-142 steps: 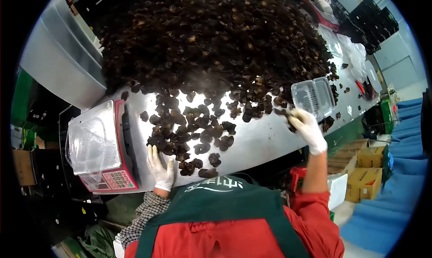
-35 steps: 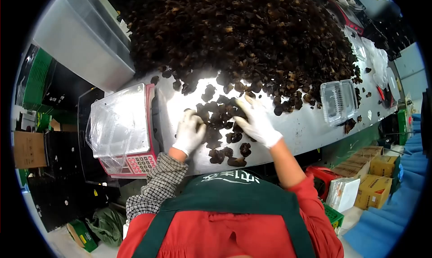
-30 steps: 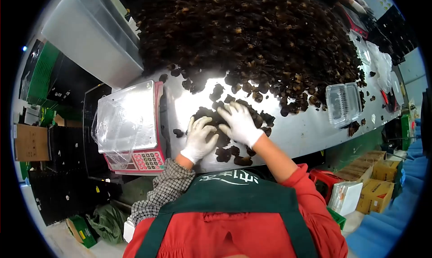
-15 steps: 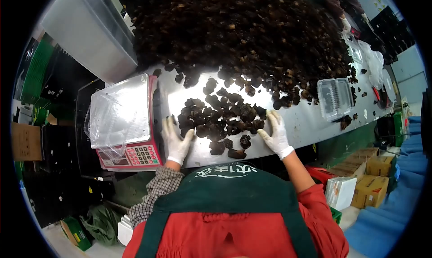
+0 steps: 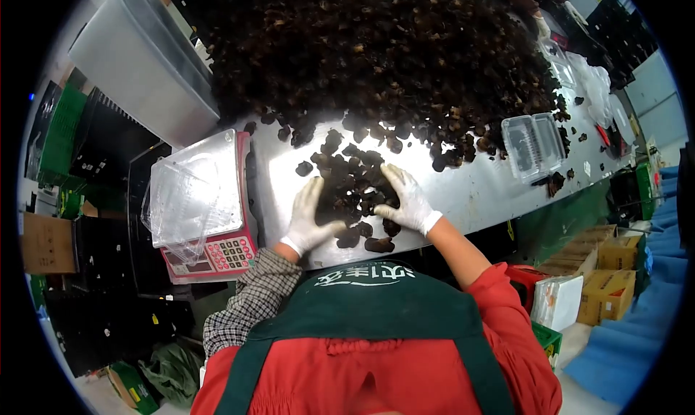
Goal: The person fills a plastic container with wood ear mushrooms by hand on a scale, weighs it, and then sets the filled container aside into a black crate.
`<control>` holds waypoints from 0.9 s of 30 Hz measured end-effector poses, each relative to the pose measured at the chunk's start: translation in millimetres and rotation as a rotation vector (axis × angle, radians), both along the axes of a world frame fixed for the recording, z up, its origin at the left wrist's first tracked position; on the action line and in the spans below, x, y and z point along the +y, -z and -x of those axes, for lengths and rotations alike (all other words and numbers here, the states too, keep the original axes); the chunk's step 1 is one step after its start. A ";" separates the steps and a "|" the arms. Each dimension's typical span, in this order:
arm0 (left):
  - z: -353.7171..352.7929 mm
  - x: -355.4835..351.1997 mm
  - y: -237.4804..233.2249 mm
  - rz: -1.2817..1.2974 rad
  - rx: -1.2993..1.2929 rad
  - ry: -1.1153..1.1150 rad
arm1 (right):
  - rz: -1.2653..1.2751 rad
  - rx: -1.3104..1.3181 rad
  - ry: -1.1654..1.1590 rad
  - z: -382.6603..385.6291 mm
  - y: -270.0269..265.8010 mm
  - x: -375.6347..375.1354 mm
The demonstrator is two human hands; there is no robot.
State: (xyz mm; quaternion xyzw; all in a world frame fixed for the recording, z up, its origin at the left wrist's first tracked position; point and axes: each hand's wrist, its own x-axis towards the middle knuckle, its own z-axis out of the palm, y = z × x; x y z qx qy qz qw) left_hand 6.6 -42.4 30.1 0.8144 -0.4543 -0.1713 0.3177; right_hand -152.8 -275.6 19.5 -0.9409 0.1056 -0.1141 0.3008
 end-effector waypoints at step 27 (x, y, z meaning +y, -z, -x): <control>-6.9 -84.3 -9.3 0.044 0.032 0.163 | -0.152 -0.028 0.084 -35.8 -13.8 7.3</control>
